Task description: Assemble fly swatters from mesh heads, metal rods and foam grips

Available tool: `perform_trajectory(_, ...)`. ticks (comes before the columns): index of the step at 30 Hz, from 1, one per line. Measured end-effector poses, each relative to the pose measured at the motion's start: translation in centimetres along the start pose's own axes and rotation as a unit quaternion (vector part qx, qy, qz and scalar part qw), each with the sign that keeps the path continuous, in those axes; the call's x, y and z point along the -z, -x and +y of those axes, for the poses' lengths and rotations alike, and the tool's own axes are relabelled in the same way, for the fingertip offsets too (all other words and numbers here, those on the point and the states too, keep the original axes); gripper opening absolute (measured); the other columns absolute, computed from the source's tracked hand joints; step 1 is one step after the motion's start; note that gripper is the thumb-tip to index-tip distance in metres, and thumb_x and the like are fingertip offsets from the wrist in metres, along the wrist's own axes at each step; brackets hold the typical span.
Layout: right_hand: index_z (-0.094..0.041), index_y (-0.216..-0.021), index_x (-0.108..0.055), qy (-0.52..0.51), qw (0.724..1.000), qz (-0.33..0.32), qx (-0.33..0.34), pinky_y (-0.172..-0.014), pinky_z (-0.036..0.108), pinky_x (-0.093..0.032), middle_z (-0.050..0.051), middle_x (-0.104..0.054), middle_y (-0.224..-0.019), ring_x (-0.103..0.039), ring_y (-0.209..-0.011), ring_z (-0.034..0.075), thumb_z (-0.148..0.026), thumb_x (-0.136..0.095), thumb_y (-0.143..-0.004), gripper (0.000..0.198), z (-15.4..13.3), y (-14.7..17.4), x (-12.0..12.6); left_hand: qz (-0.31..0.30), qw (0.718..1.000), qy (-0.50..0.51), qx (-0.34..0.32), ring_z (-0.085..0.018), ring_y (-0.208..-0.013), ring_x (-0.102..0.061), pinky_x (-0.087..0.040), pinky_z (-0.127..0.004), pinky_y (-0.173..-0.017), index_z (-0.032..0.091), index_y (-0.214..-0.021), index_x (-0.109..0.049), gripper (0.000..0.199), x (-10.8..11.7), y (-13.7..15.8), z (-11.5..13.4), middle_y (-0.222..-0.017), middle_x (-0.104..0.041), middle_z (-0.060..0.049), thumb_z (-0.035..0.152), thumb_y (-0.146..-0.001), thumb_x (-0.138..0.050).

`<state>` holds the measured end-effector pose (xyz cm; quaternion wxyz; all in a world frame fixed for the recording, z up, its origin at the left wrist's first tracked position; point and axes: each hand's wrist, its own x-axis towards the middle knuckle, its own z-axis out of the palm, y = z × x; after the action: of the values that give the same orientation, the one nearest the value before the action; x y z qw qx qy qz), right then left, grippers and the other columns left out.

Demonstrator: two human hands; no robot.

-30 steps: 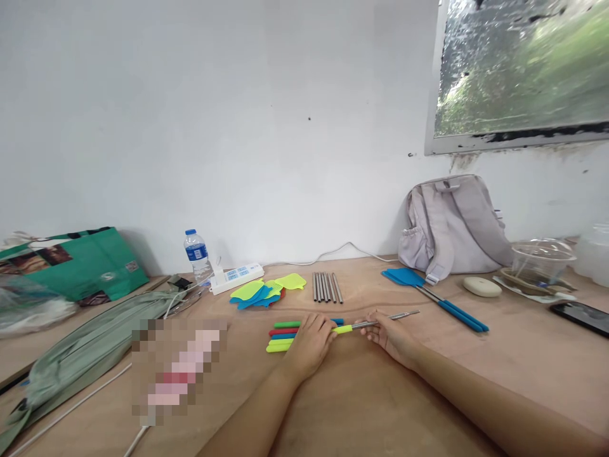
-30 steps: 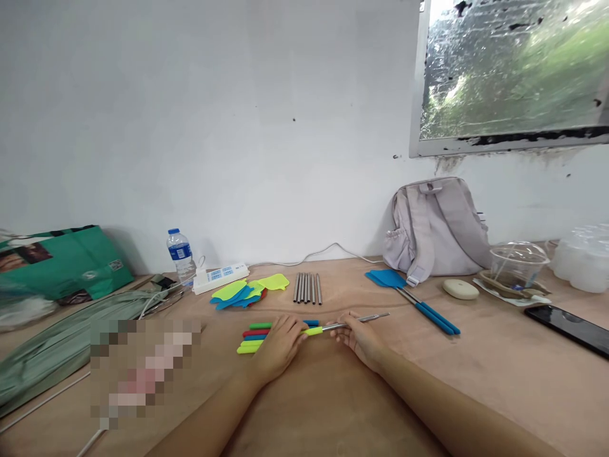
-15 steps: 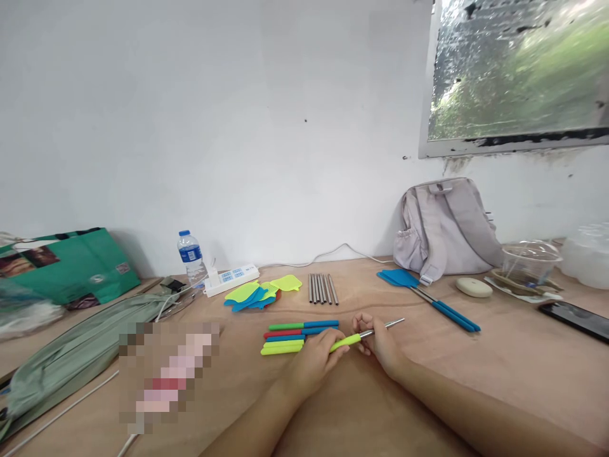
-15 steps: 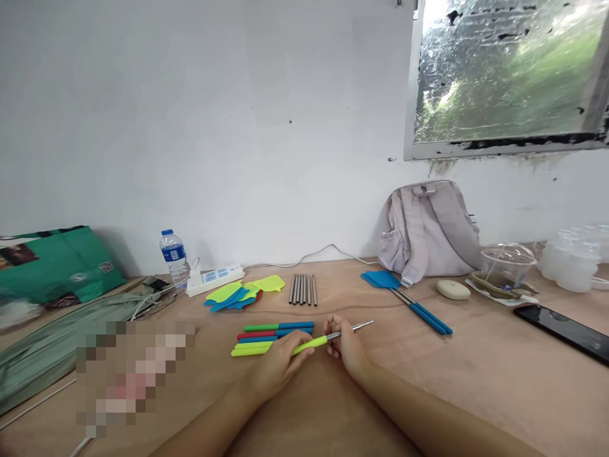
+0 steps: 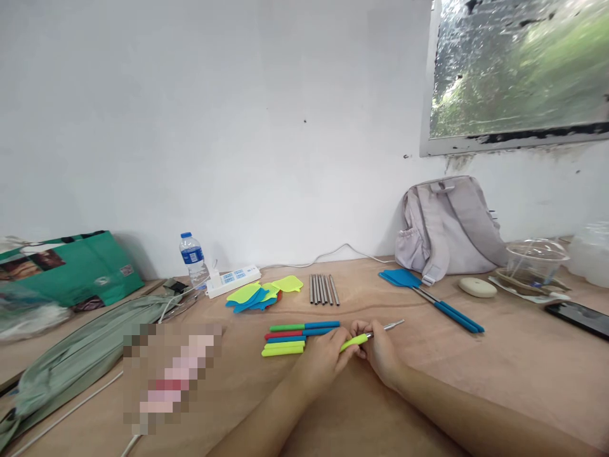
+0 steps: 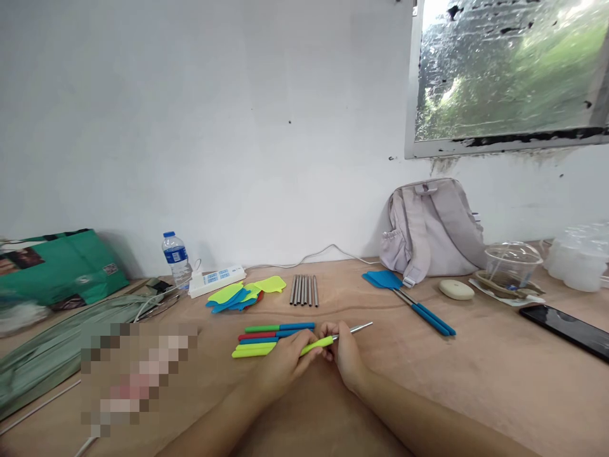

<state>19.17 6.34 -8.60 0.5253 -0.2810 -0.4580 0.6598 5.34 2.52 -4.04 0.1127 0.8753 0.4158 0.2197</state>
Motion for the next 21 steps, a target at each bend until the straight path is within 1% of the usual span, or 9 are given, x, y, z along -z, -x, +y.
perform_trajectory(2, -0.018, -0.052, -0.046, -0.051, 0.999, 0.007, -0.008, -0.04, 0.021, -0.022, -0.003, -0.041, -0.047, -0.035, -0.043, 0.008, -0.034, -0.04, -0.062, 0.02, -0.3, -0.3, 0.4, 0.019, 1.0, -0.013, -0.019, -0.017, -0.081, -0.055, -0.041, -0.025, -0.067, 0.019, -0.092, -0.05, 0.024, 0.8, -0.5, -0.3, -0.09, -0.059, -0.005, 0.034, -0.087, -0.032)
perform_trajectory(4, -0.017, -0.056, -0.049, -0.098, 0.995, 0.029, -0.021, -0.041, 0.02, -0.026, -0.002, -0.046, -0.052, -0.038, -0.045, 0.008, -0.031, -0.043, -0.064, 0.017, -0.8, -0.6, 1.0, 0.064, 0.996, -0.049, -0.029, -0.019, -0.089, -0.052, -0.041, -0.028, -0.075, 0.019, -0.098, -0.048, 0.024, 1.9, -1.3, -1.7, -0.097, -0.057, -0.007, 0.034, -0.087, -0.033)
perform_trajectory(6, -0.017, -0.057, -0.05, -0.157, 0.985, 0.059, -0.04, -0.042, 0.019, -0.029, -0.001, -0.05, -0.056, -0.041, -0.047, 0.008, -0.029, -0.044, -0.067, 0.017, -1.4, -1.0, 1.9, 0.118, 0.986, -0.121, 0.006, -0.02, -0.091, -0.051, -0.039, -0.031, -0.08, 0.017, -0.101, -0.047, 0.023, 3.2, -2.5, -4.5, -0.097, -0.056, -0.008, 0.028, -0.086, -0.033)
perform_trajectory(7, -0.017, -0.057, -0.049, -0.181, 0.98, 0.07, -0.051, -0.042, 0.019, -0.03, 0.0, -0.051, -0.056, -0.042, -0.048, 0.008, -0.029, -0.045, -0.068, 0.018, -1.7, -1.1, 2.3, 0.126, 0.976, -0.174, 0.04, -0.019, -0.092, -0.05, -0.038, -0.031, -0.083, 0.018, -0.1, -0.048, 0.022, 3.8, -3.2, -6.2, -0.097, -0.055, -0.008, 0.023, -0.085, -0.033)
perform_trajectory(9, -0.017, -0.055, -0.047, -0.218, 0.97, 0.086, -0.073, -0.043, 0.019, -0.032, 0.0, -0.051, -0.055, -0.042, -0.046, 0.008, -0.029, -0.046, -0.07, 0.019, -2.2, -1.3, 3.1, 0.139, 0.965, -0.204, 0.085, -0.022, -0.097, -0.048, -0.035, -0.035, -0.087, 0.013, -0.102, -0.048, 0.027, 4.8, -4.5, -9.8, -0.102, -0.053, -0.012, 0.012, -0.079, -0.035)
perform_trajectory(12, -0.017, -0.054, -0.045, -0.247, 0.96, 0.102, -0.089, -0.043, 0.019, -0.033, 0.0, -0.052, -0.054, -0.04, -0.042, 0.007, -0.025, -0.048, -0.071, 0.019, -2.5, -1.4, 3.8, 0.124, 0.958, -0.23, 0.121, -0.025, -0.104, -0.045, -0.031, -0.04, -0.09, 0.011, -0.106, -0.049, 0.039, 5.6, -6.0, -14.4, -0.107, -0.052, -0.014, 0.003, -0.07, -0.038)
perform_trajectory(14, -0.017, -0.054, -0.045, -0.259, 0.955, 0.115, -0.089, -0.043, 0.018, -0.034, 0.0, -0.053, -0.054, -0.04, -0.041, 0.006, -0.02, -0.049, -0.07, 0.017, -2.4, -1.5, 3.9, 0.099, 0.959, -0.235, 0.128, -0.025, -0.106, -0.045, -0.029, -0.039, -0.092, 0.012, -0.107, -0.051, 0.044, 5.6, -6.6, -16.3, -0.11, -0.054, -0.014, 0.0, -0.066, -0.04)
perform_trajectory(18, -0.016, -0.053, -0.047, -0.267, 0.95, 0.128, -0.096, -0.042, 0.017, -0.034, 0.0, -0.054, -0.054, -0.041, -0.042, 0.006, -0.013, -0.052, -0.065, 0.013, -2.0, -1.6, 3.9, 0.064, 0.963, -0.225, 0.133, -0.026, -0.108, -0.046, -0.028, -0.039, -0.094, 0.013, -0.105, -0.054, 0.045, 5.1, -7.5, -18.2, -0.111, -0.057, -0.014, 0.002, -0.063, -0.045)
perform_trajectory(21, -0.016, -0.054, -0.051, -0.265, 0.954, 0.11, -0.093, -0.044, 0.017, -0.038, 0.0, -0.056, -0.057, -0.043, -0.043, 0.005, -0.013, -0.056, -0.062, 0.01, -1.6, -1.7, 4.0, 0.071, 0.969, -0.193, 0.141, -0.026, -0.098, -0.053, -0.03, -0.039, -0.091, 0.015, -0.099, -0.058, 0.04, 4.5, -8.0, -18.7, -0.096, -0.064, -0.012, 0.003, -0.063, -0.046)
